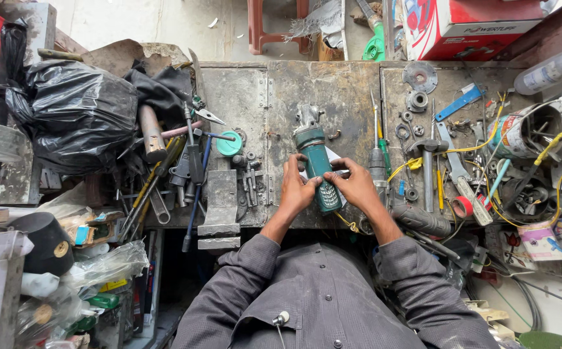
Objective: The person repairs a green angle grinder at a cluttered workbench. They unscrew and open the tool's housing with a screwdriver, handle its internal parts, use a cordless drill on the tool, reassemble the housing, and wrap the yellow power cord around the grinder before carrying it away.
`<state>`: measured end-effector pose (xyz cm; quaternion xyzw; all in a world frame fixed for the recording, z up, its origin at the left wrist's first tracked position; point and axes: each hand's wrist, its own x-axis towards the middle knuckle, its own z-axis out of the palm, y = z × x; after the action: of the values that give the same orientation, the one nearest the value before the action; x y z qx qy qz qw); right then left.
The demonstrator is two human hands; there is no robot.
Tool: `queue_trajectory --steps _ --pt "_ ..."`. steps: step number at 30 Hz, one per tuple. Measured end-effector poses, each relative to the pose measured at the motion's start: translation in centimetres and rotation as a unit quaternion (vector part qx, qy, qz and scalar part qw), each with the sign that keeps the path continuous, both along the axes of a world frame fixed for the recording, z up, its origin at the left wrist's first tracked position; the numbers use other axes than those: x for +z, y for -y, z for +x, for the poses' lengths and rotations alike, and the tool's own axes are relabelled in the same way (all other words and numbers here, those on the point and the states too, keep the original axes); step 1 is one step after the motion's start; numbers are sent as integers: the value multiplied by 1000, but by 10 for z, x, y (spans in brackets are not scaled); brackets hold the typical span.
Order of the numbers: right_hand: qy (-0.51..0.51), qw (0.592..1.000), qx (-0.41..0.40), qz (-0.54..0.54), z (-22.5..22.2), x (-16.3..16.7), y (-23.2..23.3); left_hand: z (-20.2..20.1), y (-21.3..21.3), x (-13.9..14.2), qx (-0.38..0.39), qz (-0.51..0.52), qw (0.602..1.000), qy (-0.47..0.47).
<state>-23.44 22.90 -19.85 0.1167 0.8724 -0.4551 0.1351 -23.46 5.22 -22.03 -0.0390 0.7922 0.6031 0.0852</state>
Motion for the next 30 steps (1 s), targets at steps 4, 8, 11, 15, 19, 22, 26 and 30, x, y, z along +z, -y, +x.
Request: queue_trajectory --steps 4,8,11,15,19,22,26,30 --pt "-139 987 -8 75 46 23 -12 22 2 11 1 -17 998 -64" --pt "-181 969 -70 154 91 45 -66 37 -1 8 -12 -45 984 -172" --pt "-138 965 14 223 126 48 -96 50 0 5 -19 -50 982 -181" --pt "-118 932 92 329 153 31 -99 60 5 1 -19 -30 983 -182" --pt "-137 932 88 324 149 10 -88 68 10 -3 -4 -17 985 -173" --pt "-102 933 87 334 144 6 -79 70 18 -7 -14 -3 991 -133" --pt "-63 938 118 321 137 15 -67 77 36 -15 -14 -12 990 -141" --pt "-61 950 106 288 139 25 -46 81 52 -23 -4 -38 983 -179"
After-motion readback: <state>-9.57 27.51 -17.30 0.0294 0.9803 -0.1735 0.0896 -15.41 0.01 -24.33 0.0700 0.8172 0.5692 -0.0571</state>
